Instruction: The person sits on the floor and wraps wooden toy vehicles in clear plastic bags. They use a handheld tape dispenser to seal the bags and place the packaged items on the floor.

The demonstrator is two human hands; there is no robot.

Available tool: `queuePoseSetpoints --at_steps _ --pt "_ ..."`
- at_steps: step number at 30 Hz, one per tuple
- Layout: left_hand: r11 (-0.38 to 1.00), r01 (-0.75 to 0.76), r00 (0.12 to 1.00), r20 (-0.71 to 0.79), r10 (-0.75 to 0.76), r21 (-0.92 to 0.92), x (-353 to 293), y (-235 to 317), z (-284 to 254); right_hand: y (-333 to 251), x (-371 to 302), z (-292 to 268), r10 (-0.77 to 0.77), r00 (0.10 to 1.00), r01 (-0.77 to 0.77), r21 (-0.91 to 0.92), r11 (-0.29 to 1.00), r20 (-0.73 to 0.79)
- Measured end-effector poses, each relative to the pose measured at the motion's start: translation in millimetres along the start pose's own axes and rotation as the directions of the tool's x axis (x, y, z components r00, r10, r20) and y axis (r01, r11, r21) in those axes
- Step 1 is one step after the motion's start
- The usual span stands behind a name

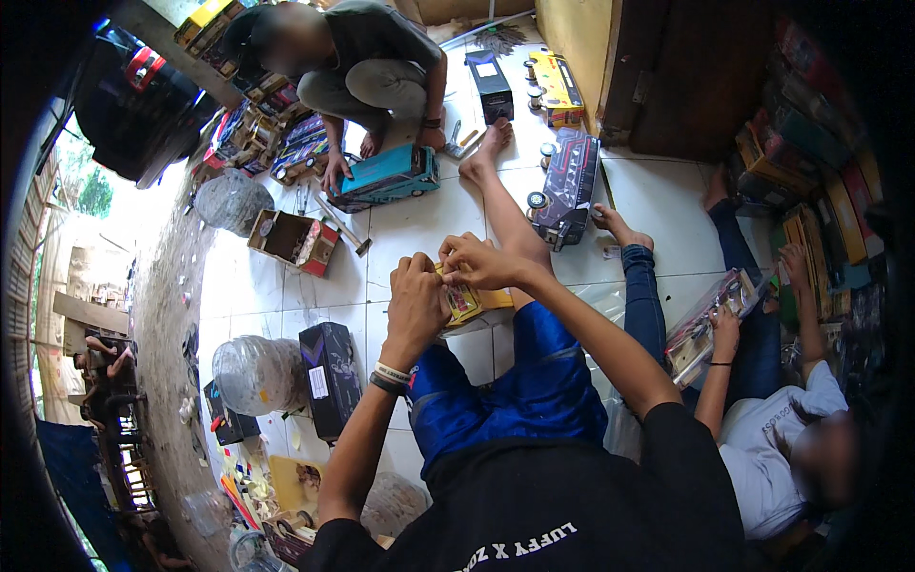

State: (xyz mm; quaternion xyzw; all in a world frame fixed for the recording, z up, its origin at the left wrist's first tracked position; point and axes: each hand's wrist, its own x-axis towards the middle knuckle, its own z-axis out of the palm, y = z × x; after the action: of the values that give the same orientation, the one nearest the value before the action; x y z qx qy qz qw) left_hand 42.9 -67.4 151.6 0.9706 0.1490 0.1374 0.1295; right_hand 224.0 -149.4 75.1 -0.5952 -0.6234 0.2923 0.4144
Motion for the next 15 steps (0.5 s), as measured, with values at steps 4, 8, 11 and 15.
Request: queuePoseSetpoints --at_steps 4,8,11,15 --pt "0.993 0.095 0.995 -0.028 -0.098 -0.074 -1.5 -8.9 7.0 -14.8 -18.9 9.5 -0.02 0.98 0.001 -0.096 0.995 -0.197" --pt "0.967 0.204 0.979 0.031 -0.202 -0.15 0.0 -20.5 10.6 -32.1 -41.8 13.3 -0.083 0.947 0.015 -0.216 0.976 -0.309" --pt "0.943 0.271 0.959 0.133 -0.249 -0.191 4.7 -30.2 12.5 -40.3 -48.3 15.1 -0.195 0.917 0.077 -0.326 0.942 -0.348" --pt "0.799 0.445 0.883 0.346 -0.316 -0.405 12.3 -45.2 18.5 -41.7 -44.4 21.7 -0.312 0.878 0.113 -0.477 0.871 -0.362"
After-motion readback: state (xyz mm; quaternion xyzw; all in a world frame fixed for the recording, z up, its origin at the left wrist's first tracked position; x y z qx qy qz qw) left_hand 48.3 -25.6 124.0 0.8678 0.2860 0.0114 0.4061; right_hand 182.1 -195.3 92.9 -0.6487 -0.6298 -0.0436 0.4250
